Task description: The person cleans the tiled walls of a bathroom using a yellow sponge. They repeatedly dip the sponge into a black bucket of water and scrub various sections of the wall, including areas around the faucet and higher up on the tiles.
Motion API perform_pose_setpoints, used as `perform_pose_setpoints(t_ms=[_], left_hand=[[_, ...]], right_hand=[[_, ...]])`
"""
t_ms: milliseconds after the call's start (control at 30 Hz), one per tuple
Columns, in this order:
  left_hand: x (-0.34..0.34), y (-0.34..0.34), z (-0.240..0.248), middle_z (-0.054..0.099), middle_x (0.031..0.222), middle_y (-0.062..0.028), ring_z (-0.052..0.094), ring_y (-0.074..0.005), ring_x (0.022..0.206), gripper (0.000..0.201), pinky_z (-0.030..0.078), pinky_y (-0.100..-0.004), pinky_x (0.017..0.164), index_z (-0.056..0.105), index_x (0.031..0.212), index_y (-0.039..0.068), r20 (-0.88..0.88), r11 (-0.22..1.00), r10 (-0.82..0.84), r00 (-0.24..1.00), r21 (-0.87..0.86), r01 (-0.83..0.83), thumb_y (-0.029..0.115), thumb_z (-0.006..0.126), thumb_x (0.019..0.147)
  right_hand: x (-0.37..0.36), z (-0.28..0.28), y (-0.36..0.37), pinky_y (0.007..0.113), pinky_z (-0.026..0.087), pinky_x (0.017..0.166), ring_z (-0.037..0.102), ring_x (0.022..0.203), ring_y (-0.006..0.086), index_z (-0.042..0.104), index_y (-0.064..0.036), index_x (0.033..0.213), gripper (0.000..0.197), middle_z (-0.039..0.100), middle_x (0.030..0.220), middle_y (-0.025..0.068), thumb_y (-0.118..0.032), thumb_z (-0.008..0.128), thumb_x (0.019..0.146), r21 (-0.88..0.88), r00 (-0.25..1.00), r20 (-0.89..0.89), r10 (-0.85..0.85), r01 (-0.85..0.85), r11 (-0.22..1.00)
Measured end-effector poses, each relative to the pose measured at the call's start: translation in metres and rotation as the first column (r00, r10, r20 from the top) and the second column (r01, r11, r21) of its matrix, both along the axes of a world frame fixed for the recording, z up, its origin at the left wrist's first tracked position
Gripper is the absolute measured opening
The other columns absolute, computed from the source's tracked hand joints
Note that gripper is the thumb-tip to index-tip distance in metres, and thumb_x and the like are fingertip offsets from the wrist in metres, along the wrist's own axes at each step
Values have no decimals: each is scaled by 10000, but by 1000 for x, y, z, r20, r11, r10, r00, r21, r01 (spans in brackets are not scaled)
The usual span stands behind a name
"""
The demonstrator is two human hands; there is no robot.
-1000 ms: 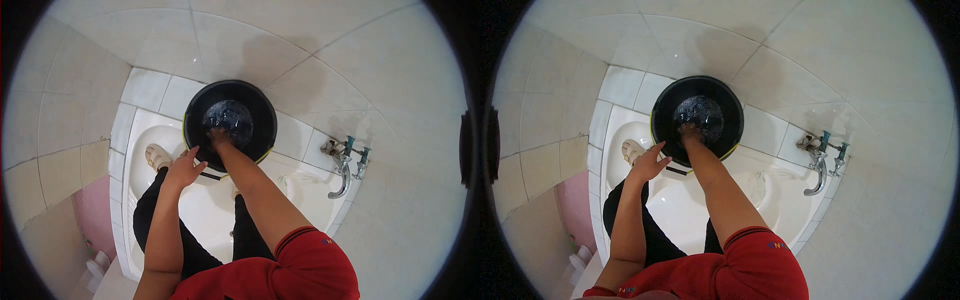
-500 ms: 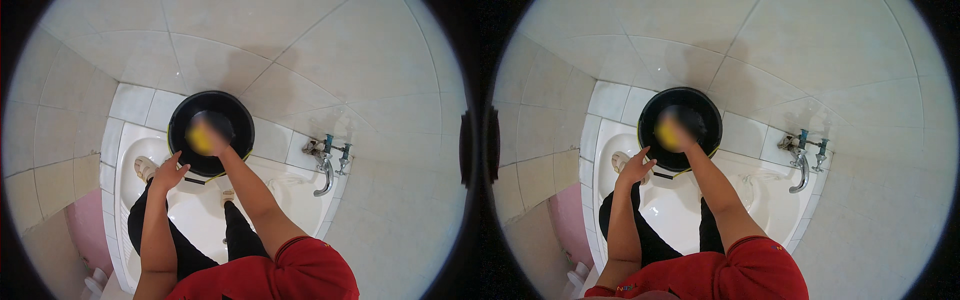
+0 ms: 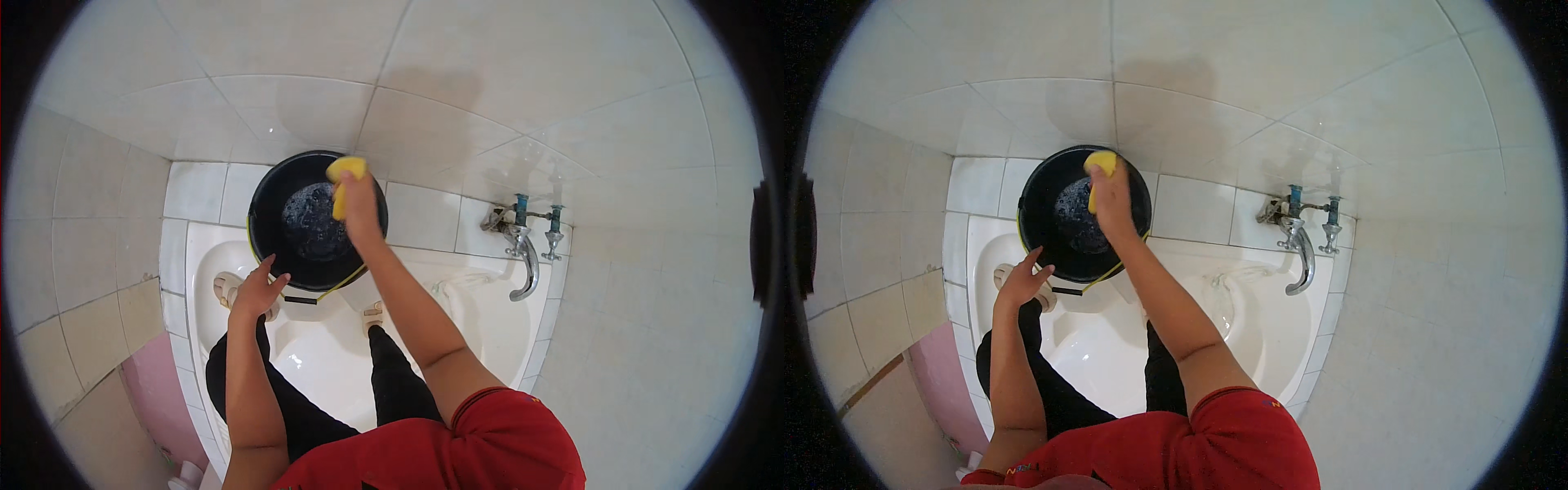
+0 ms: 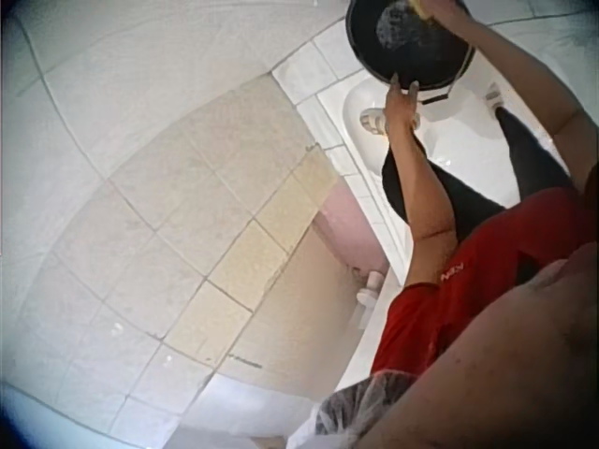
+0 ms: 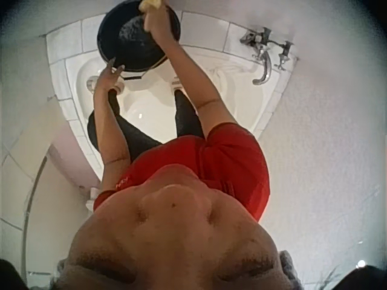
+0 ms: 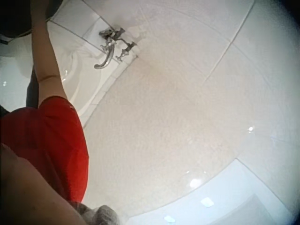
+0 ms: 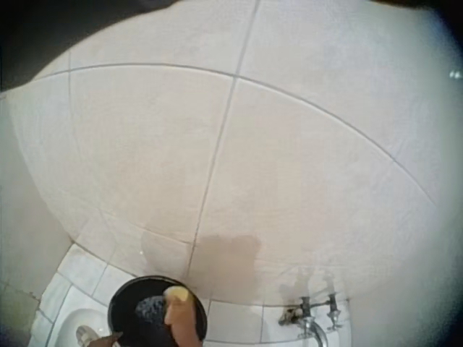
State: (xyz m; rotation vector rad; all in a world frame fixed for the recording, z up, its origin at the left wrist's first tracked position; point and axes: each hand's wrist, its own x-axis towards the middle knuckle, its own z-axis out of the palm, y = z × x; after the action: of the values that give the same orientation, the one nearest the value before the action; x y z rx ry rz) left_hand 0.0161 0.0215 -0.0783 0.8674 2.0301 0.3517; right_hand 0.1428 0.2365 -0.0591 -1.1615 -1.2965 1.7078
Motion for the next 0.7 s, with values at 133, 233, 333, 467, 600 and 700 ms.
perform_pose_setpoints(t_ms=[133,233,333,467,600,700], left_hand=[[-2,6,4,507,1321,-237,482,-367,1237,663,379,-397,1028,396,1386,21,12,1000,-15,1000,8,15,377,610,870],[-4,11,10,486,1339,-245,462,-371,1256,665,367,-391,1041,389,1388,10,22,998,-41,999,-40,42,371,610,875],[-6,11,8,466,1364,-240,432,-364,1286,674,347,-386,1058,378,1392,1,51,996,-34,998,-75,38,367,611,877],[-9,11,2,486,1344,-235,477,-361,1225,672,373,-385,1022,375,1401,20,4,991,-84,996,-105,84,372,608,878],[-12,9,-4,532,1302,-224,577,-352,1101,657,435,-380,947,381,1410,51,-54,986,-145,988,-91,139,379,596,884],[-12,14,-2,525,1310,-225,568,-343,1117,655,430,-372,954,382,1409,46,-32,985,-147,989,-101,143,379,593,885]], right_hand=[[55,50,48,437,260,1049,351,1217,376,454,-22,1297,499,386,1290,209,-68,549,810,872,958,16,-285,126,473],[97,41,91,434,294,1032,324,1239,380,372,-30,1378,575,329,1353,199,-21,530,825,977,661,215,-719,-148,156],[129,-22,124,437,321,1017,323,1251,344,325,-50,1418,580,305,1377,188,-46,515,870,966,444,185,-877,82,245],[168,-113,145,482,385,957,418,1183,334,420,-113,1368,488,377,1352,144,-137,534,894,469,434,-168,-885,825,316],[224,-188,160,435,504,794,533,1056,269,497,-128,1203,250,505,1213,94,-151,456,957,-584,576,-134,-807,611,533],[282,-202,191,442,538,739,590,980,271,520,-95,1153,214,576,1103,105,-148,437,963,-616,569,-127,-813,597,514]])
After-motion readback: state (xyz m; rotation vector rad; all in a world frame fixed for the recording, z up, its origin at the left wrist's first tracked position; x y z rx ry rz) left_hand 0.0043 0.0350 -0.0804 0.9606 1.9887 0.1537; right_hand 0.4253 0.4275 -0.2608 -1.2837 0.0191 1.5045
